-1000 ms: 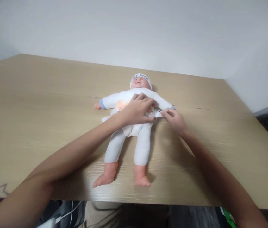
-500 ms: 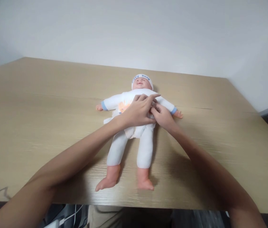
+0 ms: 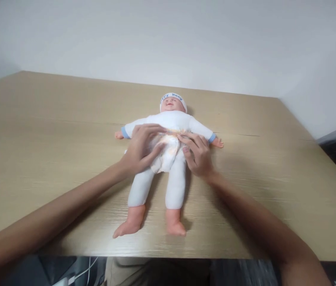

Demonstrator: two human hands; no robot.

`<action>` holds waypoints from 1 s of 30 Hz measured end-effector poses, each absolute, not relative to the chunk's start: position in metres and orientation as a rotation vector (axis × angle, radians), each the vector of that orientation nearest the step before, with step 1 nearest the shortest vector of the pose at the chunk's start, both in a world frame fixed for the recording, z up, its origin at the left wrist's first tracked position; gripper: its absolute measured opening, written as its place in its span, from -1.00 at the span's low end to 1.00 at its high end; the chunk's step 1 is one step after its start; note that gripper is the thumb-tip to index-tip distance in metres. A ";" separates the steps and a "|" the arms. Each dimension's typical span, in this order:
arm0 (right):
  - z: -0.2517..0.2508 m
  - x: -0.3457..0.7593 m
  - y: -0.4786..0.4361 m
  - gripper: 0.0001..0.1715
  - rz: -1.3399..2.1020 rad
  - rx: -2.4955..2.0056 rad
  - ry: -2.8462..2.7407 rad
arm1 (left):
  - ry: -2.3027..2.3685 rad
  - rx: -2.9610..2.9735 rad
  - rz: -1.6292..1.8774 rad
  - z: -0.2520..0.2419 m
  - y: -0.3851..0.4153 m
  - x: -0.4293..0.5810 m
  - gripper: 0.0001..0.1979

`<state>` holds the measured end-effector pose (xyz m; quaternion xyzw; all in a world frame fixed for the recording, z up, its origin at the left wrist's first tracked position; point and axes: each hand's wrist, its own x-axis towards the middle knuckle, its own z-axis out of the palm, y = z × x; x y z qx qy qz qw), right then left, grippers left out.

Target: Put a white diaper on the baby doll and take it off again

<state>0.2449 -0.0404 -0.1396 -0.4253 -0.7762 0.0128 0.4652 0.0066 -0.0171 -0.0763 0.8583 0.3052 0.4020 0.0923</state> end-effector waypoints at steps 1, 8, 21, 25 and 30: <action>-0.142 0.247 -0.039 -0.47 0.009 -1.052 -1.932 | 0.923 2.549 1.239 -0.085 -0.019 -0.005 -0.72; -0.147 0.264 -0.038 -0.42 -0.192 -1.034 -1.999 | 1.381 2.494 1.044 -0.146 0.005 -0.086 -0.69; -0.034 0.165 0.029 -0.46 0.509 -1.278 -2.469 | 1.783 2.311 0.355 -0.127 0.001 -0.095 -0.61; -0.043 0.155 0.063 -0.60 0.512 -1.340 -2.466 | 1.686 2.174 0.418 -0.127 0.010 -0.100 -0.66; -0.054 0.159 0.073 -0.72 0.447 -1.111 -2.452 | 1.645 1.982 0.485 -0.124 0.014 -0.100 -0.72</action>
